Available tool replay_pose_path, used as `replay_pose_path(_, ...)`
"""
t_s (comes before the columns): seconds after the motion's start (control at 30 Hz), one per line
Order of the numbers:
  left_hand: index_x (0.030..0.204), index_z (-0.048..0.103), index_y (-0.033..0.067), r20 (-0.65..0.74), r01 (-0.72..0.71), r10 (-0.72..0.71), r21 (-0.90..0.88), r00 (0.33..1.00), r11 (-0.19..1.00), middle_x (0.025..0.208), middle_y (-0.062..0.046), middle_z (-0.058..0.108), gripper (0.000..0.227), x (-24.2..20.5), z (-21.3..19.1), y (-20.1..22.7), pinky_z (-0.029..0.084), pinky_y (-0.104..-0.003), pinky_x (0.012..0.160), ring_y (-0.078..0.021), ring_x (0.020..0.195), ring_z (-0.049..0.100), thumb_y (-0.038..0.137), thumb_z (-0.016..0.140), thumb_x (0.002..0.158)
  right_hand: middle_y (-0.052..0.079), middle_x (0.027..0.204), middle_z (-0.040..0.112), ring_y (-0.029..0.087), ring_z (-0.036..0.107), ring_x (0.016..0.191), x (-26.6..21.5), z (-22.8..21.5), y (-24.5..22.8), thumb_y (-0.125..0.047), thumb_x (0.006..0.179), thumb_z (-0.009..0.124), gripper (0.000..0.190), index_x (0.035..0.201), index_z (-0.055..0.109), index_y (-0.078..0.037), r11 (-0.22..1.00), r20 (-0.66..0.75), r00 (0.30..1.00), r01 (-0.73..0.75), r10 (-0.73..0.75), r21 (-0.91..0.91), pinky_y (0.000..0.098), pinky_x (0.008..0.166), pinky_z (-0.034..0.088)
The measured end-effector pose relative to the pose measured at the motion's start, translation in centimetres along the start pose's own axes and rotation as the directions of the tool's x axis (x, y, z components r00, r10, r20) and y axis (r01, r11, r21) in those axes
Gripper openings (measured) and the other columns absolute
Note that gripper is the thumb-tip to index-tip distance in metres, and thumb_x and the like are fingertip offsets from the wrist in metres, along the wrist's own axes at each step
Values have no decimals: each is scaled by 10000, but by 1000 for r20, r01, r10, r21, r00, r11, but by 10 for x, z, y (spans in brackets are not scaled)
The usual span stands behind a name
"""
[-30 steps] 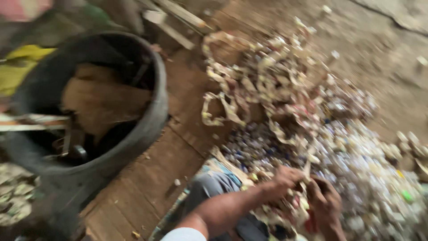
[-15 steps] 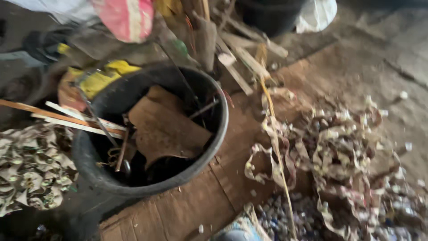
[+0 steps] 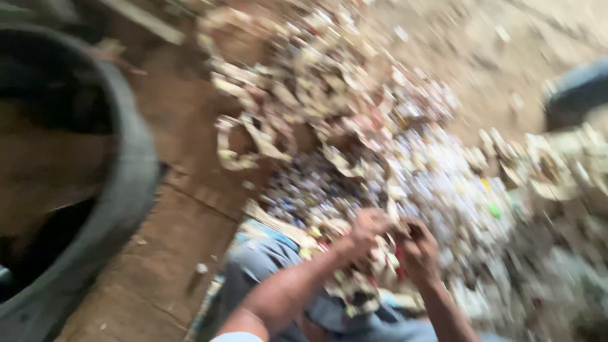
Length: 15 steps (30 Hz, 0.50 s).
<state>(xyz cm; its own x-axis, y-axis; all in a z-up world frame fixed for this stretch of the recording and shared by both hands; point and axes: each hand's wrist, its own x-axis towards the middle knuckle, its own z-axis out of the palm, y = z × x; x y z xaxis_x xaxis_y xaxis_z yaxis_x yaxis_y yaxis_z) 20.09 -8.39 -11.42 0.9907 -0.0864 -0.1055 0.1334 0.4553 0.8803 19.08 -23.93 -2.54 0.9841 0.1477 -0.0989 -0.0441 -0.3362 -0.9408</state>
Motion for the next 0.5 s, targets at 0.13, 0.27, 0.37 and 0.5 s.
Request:
replay_pose_path(0.13,990,762,11,18,247,-246,-42,969,968,816,2,693,232,-6,-5,20,482,-230,595,-57,686,588,228,681,986,108,856,662,211,578,719,17,3,3,-135,1044,628,195,1169,689,1,903,62,951,-309,304,300,343,644,474)
replay_pose_path(0.27,1069,739,-9,-11,303,-309,-175,951,937,832,-22,707,201,-8,4,48,537,-253,618,-83,677,633,158,674,977,105,1035,726,197,684,922,8,-10,-15,-77,924,631,152,1051,701,-30,997,-47,995,82,-82,-3,311,817,560)
replay_pose_path(0.37,1039,711,-45,-5,310,-325,-286,946,907,810,-36,678,198,-4,-3,54,551,-282,605,-119,655,638,144,692,983,118,1193,684,229,684,1047,12,-19,-28,-47,874,610,138,976,703,-53,882,-129,885,415,-448,-222,310,899,579)
replay_pose_path(0.5,1071,728,-34,12,337,-340,-180,940,924,870,-22,713,234,-10,-5,59,559,-247,649,-90,700,648,153,685,936,220,1212,637,306,657,1071,28,-36,-36,-36,747,672,285,1027,724,-45,686,-248,737,376,-629,-623,357,903,559)
